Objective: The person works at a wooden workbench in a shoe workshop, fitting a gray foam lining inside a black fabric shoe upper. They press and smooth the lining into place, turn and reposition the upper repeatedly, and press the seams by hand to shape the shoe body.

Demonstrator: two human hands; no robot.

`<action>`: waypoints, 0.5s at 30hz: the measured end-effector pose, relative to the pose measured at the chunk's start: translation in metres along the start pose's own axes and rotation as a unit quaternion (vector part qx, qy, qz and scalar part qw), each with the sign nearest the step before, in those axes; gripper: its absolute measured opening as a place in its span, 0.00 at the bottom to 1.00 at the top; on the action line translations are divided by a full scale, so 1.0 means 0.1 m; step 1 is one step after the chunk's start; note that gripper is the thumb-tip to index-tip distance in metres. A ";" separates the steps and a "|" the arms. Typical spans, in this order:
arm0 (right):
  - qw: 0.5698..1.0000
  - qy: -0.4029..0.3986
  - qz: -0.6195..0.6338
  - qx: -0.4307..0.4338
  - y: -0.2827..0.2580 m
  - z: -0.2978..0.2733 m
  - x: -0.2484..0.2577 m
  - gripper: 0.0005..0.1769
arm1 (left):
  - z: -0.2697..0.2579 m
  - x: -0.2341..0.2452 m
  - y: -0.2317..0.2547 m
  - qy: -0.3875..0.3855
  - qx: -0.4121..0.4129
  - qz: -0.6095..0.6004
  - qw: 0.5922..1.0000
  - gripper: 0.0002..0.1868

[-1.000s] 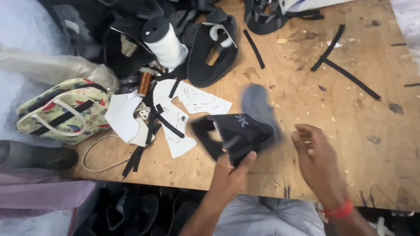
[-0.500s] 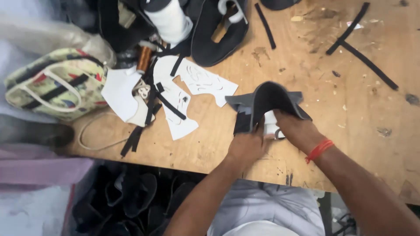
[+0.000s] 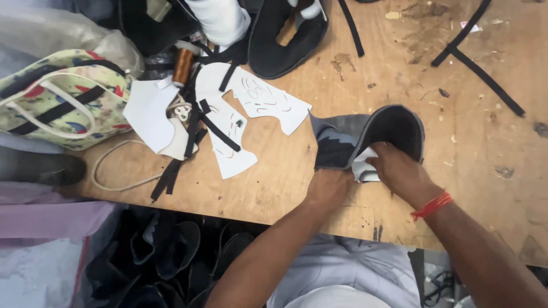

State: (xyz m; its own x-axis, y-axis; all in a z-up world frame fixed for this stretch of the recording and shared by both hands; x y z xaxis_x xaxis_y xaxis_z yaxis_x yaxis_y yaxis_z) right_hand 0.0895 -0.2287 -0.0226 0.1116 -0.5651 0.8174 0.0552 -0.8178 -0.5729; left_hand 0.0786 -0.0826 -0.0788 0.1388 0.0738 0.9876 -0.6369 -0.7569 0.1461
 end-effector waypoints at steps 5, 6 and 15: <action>1.000 -0.010 0.029 -0.006 0.19 0.03 -0.14 0.22 | -0.05 0.10 -0.04 0.124 -0.011 -0.024 0.992 0.08; 1.000 -0.006 0.025 -0.013 0.24 0.04 -0.20 0.22 | -0.05 0.12 -0.07 0.137 -0.005 -0.036 0.990 0.08; 0.997 0.000 0.021 -0.077 0.16 0.03 -0.19 0.21 | -0.03 0.00 -0.06 0.120 -0.040 0.031 0.992 0.10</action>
State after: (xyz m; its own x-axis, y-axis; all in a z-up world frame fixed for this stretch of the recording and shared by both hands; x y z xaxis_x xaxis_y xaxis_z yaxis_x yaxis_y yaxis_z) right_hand 0.0916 -0.2305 -0.0478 0.1113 -0.5989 0.7931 -0.1028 -0.8007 -0.5902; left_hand 0.0799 -0.0759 -0.0794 -0.0806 0.1882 0.9788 -0.6974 -0.7122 0.0795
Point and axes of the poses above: each hand's wrist, its own z-axis towards the middle knuckle, its own x-axis out of the back of the hand, y = z × x, the point moved 6 cm from there along z, towards the middle knuckle, and after that the axes turned 7 degrees about z, right-handed, at the moved point
